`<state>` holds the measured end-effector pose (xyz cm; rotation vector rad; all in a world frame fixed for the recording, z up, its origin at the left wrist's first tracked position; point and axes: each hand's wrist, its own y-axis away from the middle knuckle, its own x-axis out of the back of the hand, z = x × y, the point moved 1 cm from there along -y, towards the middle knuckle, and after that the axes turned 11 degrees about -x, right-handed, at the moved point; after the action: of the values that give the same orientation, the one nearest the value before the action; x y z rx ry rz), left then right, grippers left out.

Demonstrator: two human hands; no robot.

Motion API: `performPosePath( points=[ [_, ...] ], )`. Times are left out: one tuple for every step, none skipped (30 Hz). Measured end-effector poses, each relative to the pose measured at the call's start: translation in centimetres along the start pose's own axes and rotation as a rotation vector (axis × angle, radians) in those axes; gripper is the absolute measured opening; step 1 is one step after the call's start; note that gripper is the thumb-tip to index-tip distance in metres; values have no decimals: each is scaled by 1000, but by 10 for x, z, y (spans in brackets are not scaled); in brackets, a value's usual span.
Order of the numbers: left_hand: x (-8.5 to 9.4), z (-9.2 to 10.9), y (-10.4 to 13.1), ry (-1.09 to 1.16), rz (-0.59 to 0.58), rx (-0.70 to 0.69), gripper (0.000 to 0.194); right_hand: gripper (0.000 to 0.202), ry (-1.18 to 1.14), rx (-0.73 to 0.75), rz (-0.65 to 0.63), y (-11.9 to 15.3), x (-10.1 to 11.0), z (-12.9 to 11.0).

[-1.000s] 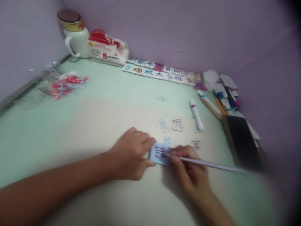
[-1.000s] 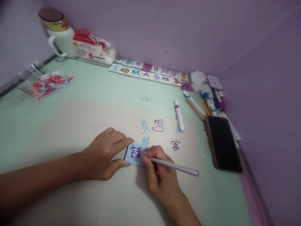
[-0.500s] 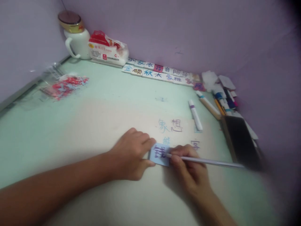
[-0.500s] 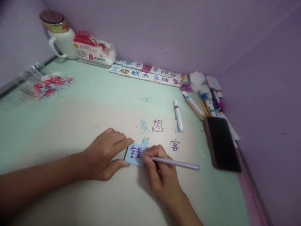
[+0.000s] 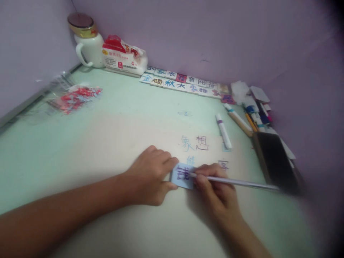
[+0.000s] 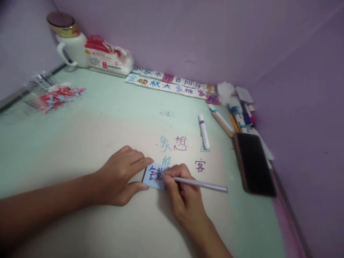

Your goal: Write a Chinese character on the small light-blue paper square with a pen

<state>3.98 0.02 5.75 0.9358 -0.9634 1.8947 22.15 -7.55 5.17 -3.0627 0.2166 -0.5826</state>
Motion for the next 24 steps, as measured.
performPosePath(
  points=[
    [0, 0, 0, 0, -1, 2, 31, 12, 10, 5, 0, 0, 0, 0],
    [0, 0, 0, 2, -3, 4, 31, 13, 21, 12, 2, 0, -1, -1],
    [0, 1, 0, 2, -3, 7, 31, 13, 32, 19, 5, 0, -1, -1],
    [0, 1, 0, 3, -3, 8, 31, 13, 44, 26, 8, 0, -1, -1],
    [0, 1, 0, 4, -2, 10, 31, 12, 57, 31, 14, 1, -1, -1],
    [0, 1, 0, 4, 1, 11, 31, 12, 70, 31, 18, 1, -1, -2],
    [0, 1, 0, 5, 2, 10, 31, 11, 82, 32, 22, 1, -1, -2],
    [0, 0, 0, 5, 4, 9, 31, 11, 93, 30, 24, 1, -1, -2],
    [0, 0, 0, 6, 6, 7, 31, 11, 101, 28, 25, 1, -1, -2],
    [0, 0, 0, 6, 8, 4, 31, 11, 105, 26, 27, 1, -1, -2],
    [0, 0, 0, 6, 8, 0, 31, 11, 107, 25, 30, 0, -1, -2],
    [0, 0, 0, 5, 6, -2, 30, 11, 106, 27, 32, 0, -1, -3],
    [0, 0, 0, 4, 4, -3, 30, 12, 106, 29, 38, 0, -2, -3],
    [1, 0, 0, 2, 2, -3, 30, 12, 106, 30, 45, 0, -2, -3],
    [1, 0, 0, 0, -1, -4, 30, 12, 107, 33, 48, 0, -2, -4],
    [1, 0, 0, -1, -2, -5, 30, 12, 108, 34, 51, 0, -3, -5],
    [2, 0, 0, -1, -3, -7, 30, 12, 107, 31, 56, 0, -3, -5],
    [2, 0, 0, -2, -2, -7, 30, 12, 103, 24, 64, 0, -4, -6],
    [2, 0, 0, -3, -1, -7, 31, 12, 99, 16, 73, 1, -4, -7],
    [2, 0, 0, -4, 0, -7, 31, 12, 94, 7, 82, 1, -5, -7],
    [2, 0, 0, -5, 4, -8, 30, 12, 90, -2, 93, 1, -5, -7],
    [2, 1, -1, -8, 8, -8, 30, 12, 89, -6, 102, 1, -5, -8],
    [2, 1, -1, -10, 12, -9, 30, 12, 93, -4, 104, 1, -5, -8],
    [2, 1, -1, -12, 12, -11, 30, 12, 102, 2, 101, 1, -5, -8]
  ],
)
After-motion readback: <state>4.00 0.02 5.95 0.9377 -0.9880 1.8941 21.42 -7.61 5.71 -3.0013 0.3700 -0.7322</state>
